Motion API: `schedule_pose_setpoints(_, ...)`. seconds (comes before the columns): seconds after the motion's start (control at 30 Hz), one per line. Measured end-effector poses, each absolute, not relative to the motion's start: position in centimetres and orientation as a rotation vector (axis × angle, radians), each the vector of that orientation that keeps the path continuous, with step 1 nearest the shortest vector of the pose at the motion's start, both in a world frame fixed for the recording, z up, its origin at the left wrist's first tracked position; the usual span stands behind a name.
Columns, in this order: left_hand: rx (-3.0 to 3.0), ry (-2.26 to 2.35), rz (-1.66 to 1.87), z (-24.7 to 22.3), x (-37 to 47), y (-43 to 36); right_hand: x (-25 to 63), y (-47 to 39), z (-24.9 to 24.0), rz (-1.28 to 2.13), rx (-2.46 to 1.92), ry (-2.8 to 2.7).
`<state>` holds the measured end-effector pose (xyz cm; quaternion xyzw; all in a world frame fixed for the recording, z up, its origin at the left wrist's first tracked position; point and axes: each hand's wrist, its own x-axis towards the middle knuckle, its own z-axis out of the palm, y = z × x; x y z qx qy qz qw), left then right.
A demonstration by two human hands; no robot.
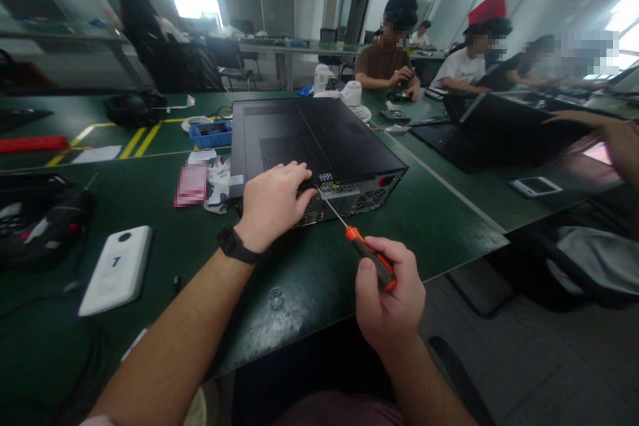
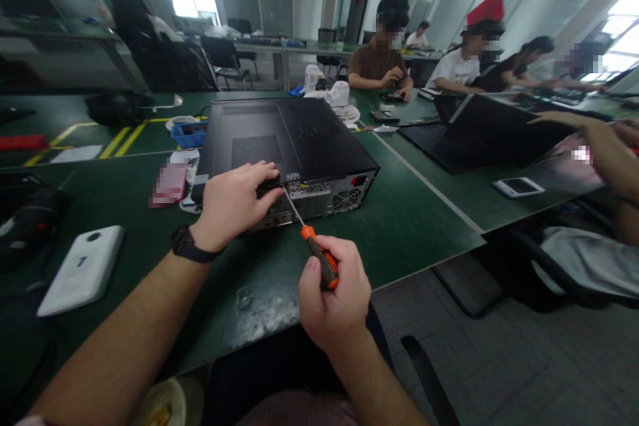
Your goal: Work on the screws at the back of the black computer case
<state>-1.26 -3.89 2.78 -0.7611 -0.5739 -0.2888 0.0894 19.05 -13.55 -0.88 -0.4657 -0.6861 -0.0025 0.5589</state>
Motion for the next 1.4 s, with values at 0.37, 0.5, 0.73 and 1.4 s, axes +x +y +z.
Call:
schedule_pose_setpoints(0.37,-2.28,-1.73,-0.848,2.8,-1.2,-3.8,19.2,-13.6,-1.8,0.083,-1.217,-1.514)
schedule_pose_setpoints(0.5,-2.277,-1.734,-0.839,2.9,-1.2,-3.9,19.1,-13.7,-0.9,0.033,-1.189,-1.568)
schedule_pose_setpoints(0.73,-2.272,-1.711,-0.849,2.8,-1.3,-3.9,19.2,-13.2,-1.8,-0.032,-1.172,-1.533)
schedule_pose_setpoints(1.4,-2.28,-1.713,-0.853,2.9,-1.3,-3.9,19.2,-13.5,-2.8,0.022,-1.233,-1.475)
